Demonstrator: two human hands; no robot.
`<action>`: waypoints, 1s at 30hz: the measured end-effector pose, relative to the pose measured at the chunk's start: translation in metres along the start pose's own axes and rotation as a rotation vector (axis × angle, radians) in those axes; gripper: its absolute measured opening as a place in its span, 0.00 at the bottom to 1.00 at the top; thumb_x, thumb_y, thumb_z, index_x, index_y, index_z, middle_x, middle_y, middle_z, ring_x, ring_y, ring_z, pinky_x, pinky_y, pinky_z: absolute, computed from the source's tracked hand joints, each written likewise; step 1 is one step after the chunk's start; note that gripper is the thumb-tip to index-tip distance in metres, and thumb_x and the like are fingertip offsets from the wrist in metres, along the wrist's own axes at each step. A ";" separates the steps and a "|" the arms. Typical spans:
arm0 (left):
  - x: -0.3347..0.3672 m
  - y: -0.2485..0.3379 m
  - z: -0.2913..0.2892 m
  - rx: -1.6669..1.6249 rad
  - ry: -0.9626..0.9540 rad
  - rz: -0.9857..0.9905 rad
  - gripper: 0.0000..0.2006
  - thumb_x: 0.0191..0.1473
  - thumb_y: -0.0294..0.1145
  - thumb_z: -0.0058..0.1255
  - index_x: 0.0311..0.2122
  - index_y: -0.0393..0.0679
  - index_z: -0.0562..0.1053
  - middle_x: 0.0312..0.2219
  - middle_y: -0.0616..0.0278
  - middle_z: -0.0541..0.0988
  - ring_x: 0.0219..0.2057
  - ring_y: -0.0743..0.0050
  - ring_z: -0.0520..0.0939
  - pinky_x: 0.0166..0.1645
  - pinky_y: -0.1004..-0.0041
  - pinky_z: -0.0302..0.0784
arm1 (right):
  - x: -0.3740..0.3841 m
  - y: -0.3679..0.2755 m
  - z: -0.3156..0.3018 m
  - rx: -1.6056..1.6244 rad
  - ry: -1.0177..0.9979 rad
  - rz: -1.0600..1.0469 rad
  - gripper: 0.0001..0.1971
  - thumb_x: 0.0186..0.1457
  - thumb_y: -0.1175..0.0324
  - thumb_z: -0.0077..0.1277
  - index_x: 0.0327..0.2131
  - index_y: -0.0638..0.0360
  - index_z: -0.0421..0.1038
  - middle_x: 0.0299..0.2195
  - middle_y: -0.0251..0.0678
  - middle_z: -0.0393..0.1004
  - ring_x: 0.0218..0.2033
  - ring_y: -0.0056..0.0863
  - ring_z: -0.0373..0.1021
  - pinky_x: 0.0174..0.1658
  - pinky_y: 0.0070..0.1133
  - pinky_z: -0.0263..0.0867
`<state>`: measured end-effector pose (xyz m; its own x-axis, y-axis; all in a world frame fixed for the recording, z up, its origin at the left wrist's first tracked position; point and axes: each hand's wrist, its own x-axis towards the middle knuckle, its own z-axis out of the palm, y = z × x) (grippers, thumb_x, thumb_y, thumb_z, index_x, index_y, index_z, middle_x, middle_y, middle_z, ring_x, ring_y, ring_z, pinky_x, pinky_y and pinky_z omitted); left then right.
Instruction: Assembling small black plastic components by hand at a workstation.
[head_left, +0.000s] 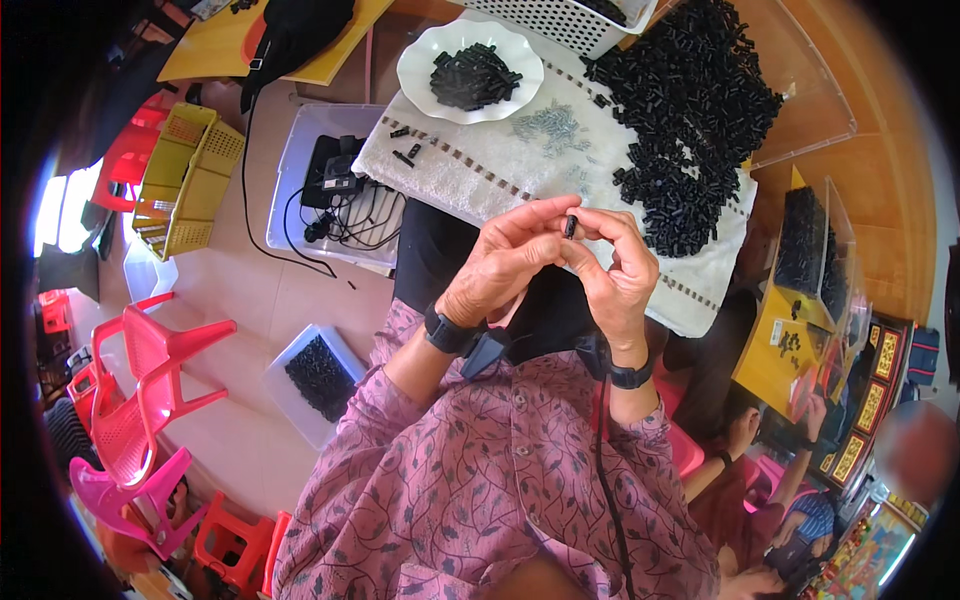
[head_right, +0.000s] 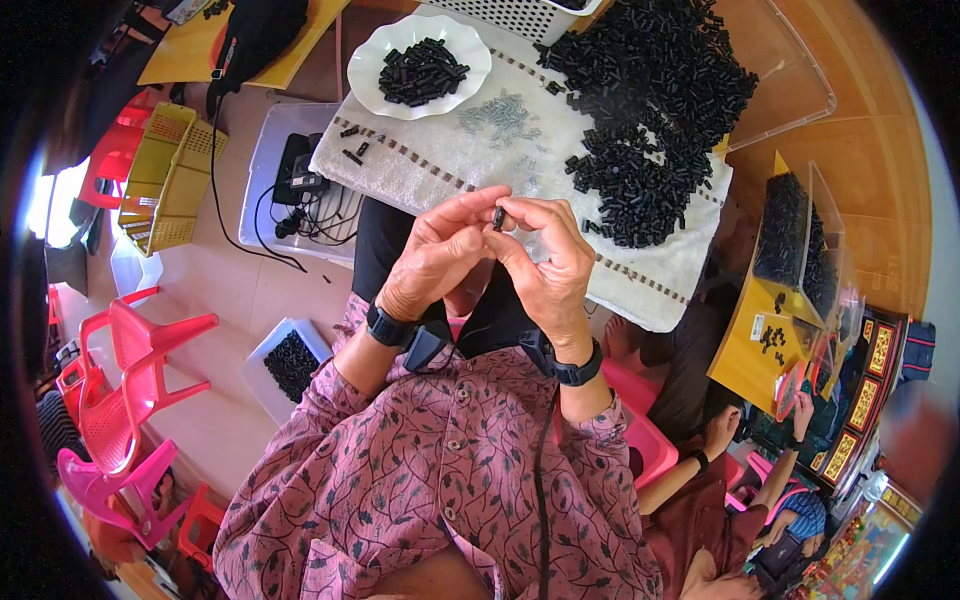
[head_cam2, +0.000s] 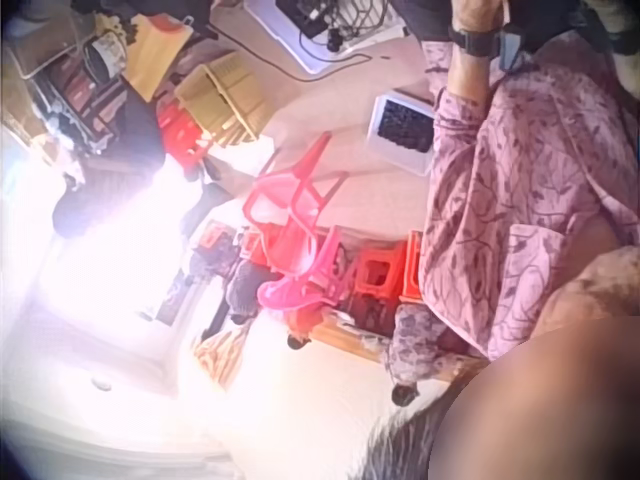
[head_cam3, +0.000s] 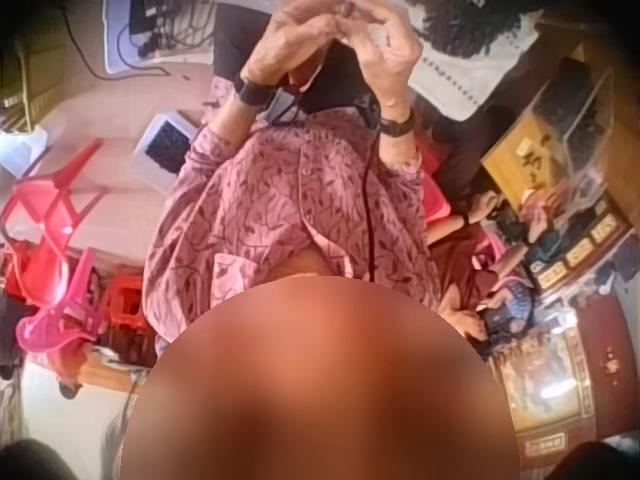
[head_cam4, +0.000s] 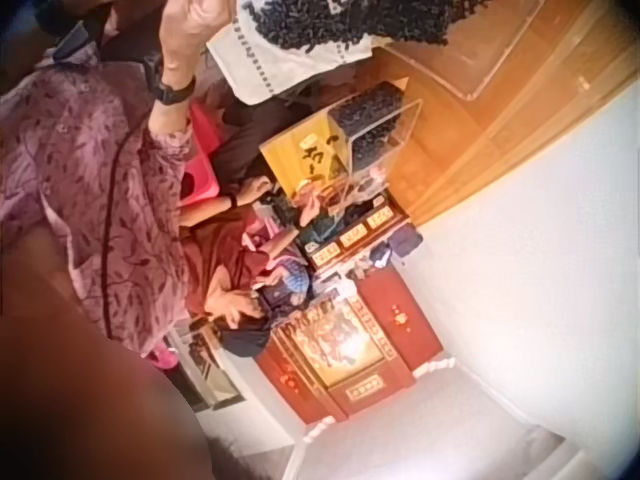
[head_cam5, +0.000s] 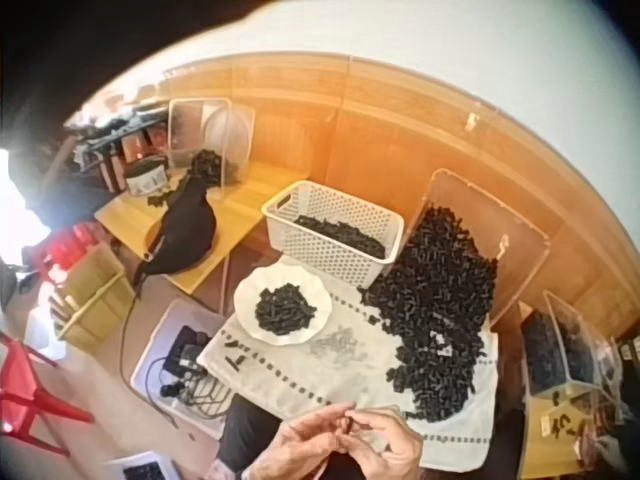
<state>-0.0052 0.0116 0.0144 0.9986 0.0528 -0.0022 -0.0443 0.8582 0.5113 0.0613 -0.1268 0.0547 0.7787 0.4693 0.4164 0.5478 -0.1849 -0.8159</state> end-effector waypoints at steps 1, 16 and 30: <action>0.000 0.003 0.001 0.140 -0.041 0.023 0.25 0.58 0.31 0.57 0.59 0.35 0.67 0.44 0.61 0.78 0.46 0.77 0.77 0.51 0.76 0.73 | 0.001 0.000 -0.001 -0.005 0.009 -0.023 0.17 0.44 0.75 0.68 0.40 0.62 0.76 0.35 0.36 0.77 0.32 0.25 0.72 0.36 0.20 0.69; -0.005 0.000 -0.007 0.278 -0.014 0.051 0.22 0.56 0.30 0.59 0.54 0.36 0.71 0.38 0.62 0.79 0.38 0.79 0.79 0.46 0.78 0.75 | -0.008 -0.003 0.003 0.077 0.026 0.035 0.15 0.45 0.72 0.69 0.36 0.62 0.74 0.31 0.36 0.77 0.30 0.24 0.73 0.35 0.19 0.69; -0.006 0.006 0.014 0.256 0.141 -0.057 0.16 0.61 0.25 0.50 0.53 0.34 0.73 0.38 0.60 0.82 0.35 0.82 0.78 0.43 0.79 0.74 | -0.014 -0.001 0.003 -0.053 0.023 0.012 0.16 0.46 0.81 0.64 0.40 0.62 0.74 0.37 0.37 0.77 0.33 0.27 0.72 0.39 0.21 0.70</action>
<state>-0.0109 0.0096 0.0298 0.9847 0.0934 -0.1472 0.0387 0.7064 0.7067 0.0492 -0.1301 0.0483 0.7918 0.4466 0.4167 0.5535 -0.2359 -0.7987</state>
